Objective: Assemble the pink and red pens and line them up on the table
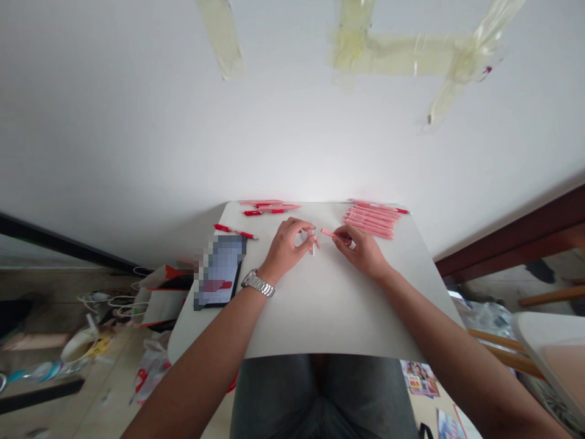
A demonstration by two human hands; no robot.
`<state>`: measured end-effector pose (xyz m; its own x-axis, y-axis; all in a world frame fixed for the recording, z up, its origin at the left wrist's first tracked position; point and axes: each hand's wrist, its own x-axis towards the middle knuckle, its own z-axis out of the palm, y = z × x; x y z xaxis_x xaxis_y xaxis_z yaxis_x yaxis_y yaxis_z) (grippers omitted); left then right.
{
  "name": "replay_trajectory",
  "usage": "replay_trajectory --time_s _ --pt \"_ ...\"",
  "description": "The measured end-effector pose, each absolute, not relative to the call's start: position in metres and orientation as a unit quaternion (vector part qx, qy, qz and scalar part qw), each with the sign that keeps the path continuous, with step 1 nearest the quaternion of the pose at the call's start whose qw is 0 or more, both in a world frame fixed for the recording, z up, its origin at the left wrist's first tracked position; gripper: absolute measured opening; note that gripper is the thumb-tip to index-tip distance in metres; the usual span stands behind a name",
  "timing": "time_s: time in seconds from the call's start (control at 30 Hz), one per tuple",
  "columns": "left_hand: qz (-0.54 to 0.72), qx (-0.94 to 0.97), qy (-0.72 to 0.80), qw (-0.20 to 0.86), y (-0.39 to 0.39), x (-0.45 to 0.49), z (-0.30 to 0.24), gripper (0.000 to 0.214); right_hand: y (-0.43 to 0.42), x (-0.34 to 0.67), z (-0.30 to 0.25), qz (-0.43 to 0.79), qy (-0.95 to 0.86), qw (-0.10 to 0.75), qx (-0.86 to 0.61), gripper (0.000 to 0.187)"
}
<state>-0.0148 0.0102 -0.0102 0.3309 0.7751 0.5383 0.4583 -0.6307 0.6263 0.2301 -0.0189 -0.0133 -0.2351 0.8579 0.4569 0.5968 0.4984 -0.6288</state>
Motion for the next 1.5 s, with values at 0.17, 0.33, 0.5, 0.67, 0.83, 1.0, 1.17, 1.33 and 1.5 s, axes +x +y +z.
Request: replay_trajectory --time_s 0.17,0.33,0.5,0.67,0.83,1.0,1.17,1.33,1.5 --pt "0.432 0.800 0.369 0.191 0.008 -0.013 -0.007 0.016 -0.020 0.228 -0.012 0.173 -0.767 0.403 -0.468 0.013" --pt "0.426 0.809 0.361 0.184 0.006 -0.012 -0.006 0.017 -0.020 0.228 -0.012 0.173 -0.768 0.408 -0.463 0.015" --pt "0.385 0.826 0.387 0.142 0.005 -0.007 -0.009 0.015 -0.018 0.232 -0.012 0.159 -0.749 0.422 -0.486 0.018" --pt "0.356 0.835 0.411 0.088 0.002 0.004 -0.010 0.008 -0.019 0.232 -0.011 0.152 -0.742 0.429 -0.492 0.019" --pt "0.311 0.838 0.446 0.035 -0.003 0.013 -0.008 0.006 -0.020 0.231 -0.008 0.133 -0.740 0.437 -0.493 0.020" --pt "0.293 0.842 0.452 0.032 -0.004 0.014 -0.008 0.006 -0.020 0.231 -0.007 0.126 -0.737 0.443 -0.495 0.015" --pt "0.296 0.844 0.446 0.035 -0.003 0.014 -0.010 0.004 -0.020 0.230 -0.007 0.126 -0.737 0.443 -0.495 0.016" --pt "0.308 0.842 0.441 0.044 -0.002 0.014 -0.011 0.003 -0.020 0.230 -0.008 0.124 -0.737 0.442 -0.496 0.018" --pt "0.348 0.829 0.432 0.070 -0.001 0.012 -0.010 0.003 -0.020 0.231 -0.009 0.129 -0.734 0.444 -0.497 0.016"
